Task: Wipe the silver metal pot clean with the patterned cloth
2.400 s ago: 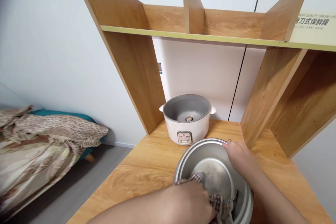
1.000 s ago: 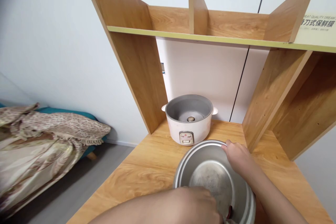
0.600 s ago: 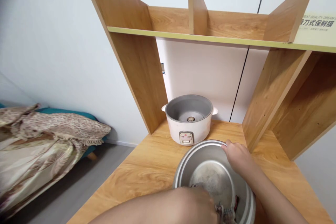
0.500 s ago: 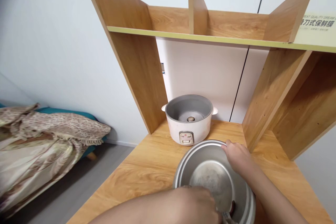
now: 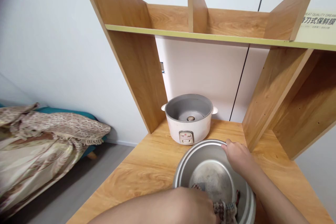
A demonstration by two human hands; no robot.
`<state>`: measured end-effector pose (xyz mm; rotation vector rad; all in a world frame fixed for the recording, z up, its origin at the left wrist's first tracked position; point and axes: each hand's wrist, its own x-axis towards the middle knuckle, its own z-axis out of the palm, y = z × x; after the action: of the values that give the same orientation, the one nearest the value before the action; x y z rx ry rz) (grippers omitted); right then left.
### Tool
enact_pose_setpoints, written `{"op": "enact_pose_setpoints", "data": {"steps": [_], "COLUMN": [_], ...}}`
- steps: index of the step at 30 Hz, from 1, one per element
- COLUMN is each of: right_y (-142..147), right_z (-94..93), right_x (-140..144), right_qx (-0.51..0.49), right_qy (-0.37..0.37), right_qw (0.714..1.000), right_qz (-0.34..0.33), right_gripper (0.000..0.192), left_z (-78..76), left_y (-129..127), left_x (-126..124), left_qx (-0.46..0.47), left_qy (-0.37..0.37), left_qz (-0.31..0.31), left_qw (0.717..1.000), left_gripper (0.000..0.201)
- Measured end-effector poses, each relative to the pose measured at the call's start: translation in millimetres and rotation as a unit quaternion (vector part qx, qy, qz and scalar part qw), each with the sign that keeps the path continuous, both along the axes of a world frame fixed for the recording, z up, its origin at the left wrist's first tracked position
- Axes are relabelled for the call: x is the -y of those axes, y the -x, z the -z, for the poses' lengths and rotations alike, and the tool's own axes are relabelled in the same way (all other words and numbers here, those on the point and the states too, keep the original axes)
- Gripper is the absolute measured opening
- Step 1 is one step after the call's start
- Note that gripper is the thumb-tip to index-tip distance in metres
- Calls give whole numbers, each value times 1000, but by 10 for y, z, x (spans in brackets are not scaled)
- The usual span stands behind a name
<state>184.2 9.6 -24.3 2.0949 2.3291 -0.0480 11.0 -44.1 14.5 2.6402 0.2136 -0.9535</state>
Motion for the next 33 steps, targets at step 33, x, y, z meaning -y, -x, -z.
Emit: {"op": "enact_pose_setpoints", "data": {"steps": [33], "right_y": [21], "right_z": [-41], "right_x": [11], "right_qx": [2], "right_qy": [9], "right_qw": [1000], "right_qz": [12], "right_gripper": [41], "left_z": [26], "left_y": [30], "left_x": [-16], "left_qx": [57], "left_qy": [-6], "left_qz": [-26], "left_qw": [998], "left_gripper": [25]}}
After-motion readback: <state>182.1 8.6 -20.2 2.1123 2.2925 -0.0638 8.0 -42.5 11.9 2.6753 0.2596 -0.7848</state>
